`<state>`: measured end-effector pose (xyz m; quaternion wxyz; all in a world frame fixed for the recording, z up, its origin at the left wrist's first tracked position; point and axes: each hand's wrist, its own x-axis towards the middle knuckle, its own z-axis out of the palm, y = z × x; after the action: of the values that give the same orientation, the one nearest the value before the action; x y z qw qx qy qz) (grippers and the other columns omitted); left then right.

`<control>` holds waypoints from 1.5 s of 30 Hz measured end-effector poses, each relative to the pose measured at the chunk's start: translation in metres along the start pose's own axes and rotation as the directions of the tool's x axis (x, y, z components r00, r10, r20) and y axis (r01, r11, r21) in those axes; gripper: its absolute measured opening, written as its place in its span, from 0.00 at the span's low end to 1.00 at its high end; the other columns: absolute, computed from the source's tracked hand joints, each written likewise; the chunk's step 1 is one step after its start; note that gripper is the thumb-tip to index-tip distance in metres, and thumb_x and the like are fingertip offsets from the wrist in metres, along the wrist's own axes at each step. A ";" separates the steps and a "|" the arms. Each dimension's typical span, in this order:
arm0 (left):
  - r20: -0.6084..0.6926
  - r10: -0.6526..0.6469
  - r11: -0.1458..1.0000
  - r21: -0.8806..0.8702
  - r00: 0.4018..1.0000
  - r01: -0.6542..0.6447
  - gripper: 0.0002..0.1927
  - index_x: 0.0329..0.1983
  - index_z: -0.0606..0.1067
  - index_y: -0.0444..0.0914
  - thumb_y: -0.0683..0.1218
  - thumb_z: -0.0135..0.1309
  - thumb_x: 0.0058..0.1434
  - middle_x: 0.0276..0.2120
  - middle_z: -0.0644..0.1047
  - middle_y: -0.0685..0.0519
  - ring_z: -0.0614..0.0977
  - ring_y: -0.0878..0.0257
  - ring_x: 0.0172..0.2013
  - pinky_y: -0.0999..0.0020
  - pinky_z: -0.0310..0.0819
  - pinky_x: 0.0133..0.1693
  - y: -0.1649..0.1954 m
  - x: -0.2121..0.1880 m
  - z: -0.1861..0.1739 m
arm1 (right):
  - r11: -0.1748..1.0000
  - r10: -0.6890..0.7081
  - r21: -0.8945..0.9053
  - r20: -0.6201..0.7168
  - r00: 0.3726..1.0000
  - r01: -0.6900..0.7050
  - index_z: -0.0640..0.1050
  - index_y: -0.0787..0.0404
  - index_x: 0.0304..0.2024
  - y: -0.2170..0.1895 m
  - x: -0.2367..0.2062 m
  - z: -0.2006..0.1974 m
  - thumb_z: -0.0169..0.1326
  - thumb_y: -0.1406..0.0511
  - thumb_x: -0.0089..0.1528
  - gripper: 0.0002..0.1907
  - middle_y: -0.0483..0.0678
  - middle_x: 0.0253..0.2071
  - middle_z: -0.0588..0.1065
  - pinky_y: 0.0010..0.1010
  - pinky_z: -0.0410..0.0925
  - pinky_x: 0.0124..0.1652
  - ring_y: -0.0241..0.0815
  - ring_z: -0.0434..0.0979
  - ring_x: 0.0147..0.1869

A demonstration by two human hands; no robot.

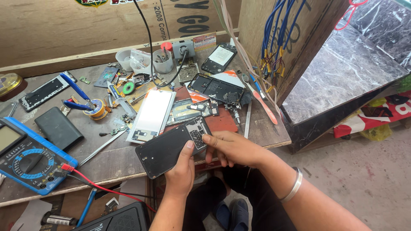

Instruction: The person tests a smartphone connected to a multimeter, powers it on, then opens the phone and removes its back cover and battery. They handle the internal components, reattach the cover, and use tweezers on small parts at the workbench.

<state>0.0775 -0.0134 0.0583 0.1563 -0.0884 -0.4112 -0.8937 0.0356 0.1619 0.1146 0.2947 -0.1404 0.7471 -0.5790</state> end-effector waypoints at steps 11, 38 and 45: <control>0.021 -0.052 0.998 0.028 0.998 0.052 0.16 0.55 0.71 0.32 0.34 0.51 0.64 0.49 0.77 0.48 0.78 0.60 0.51 0.63 0.72 0.56 -0.001 -0.002 -0.003 | 0.996 -0.093 -0.006 0.019 0.995 0.093 0.77 0.56 0.43 0.012 -0.003 -0.002 0.48 0.48 0.68 0.20 0.42 0.25 0.72 0.19 0.63 0.23 0.28 0.68 0.23; 0.117 0.221 0.785 0.568 0.968 -0.248 0.22 0.61 0.67 0.29 0.36 0.54 0.64 0.63 0.72 0.44 0.76 0.60 0.56 0.66 0.71 0.58 0.014 -0.001 0.012 | 0.960 0.124 -0.225 -0.185 0.975 -0.164 0.76 0.61 0.29 -0.007 0.008 0.013 0.51 0.50 0.66 0.22 0.45 0.16 0.73 0.28 0.64 0.21 0.35 0.70 0.17; 0.068 0.157 0.843 0.511 0.985 -0.169 0.25 0.64 0.67 0.29 0.35 0.53 0.63 0.61 0.73 0.44 0.76 0.61 0.55 0.66 0.71 0.57 0.017 -0.001 0.015 | 0.984 0.103 -0.139 -0.038 0.994 -0.107 0.75 0.62 0.31 -0.003 0.006 0.001 0.49 0.48 0.67 0.25 0.45 0.18 0.74 0.26 0.66 0.20 0.35 0.72 0.18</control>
<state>0.0850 -0.0119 0.0797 0.2447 -0.0884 -0.6277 -0.7336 0.0307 0.1568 0.1160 0.3027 -0.1123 0.7969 -0.5105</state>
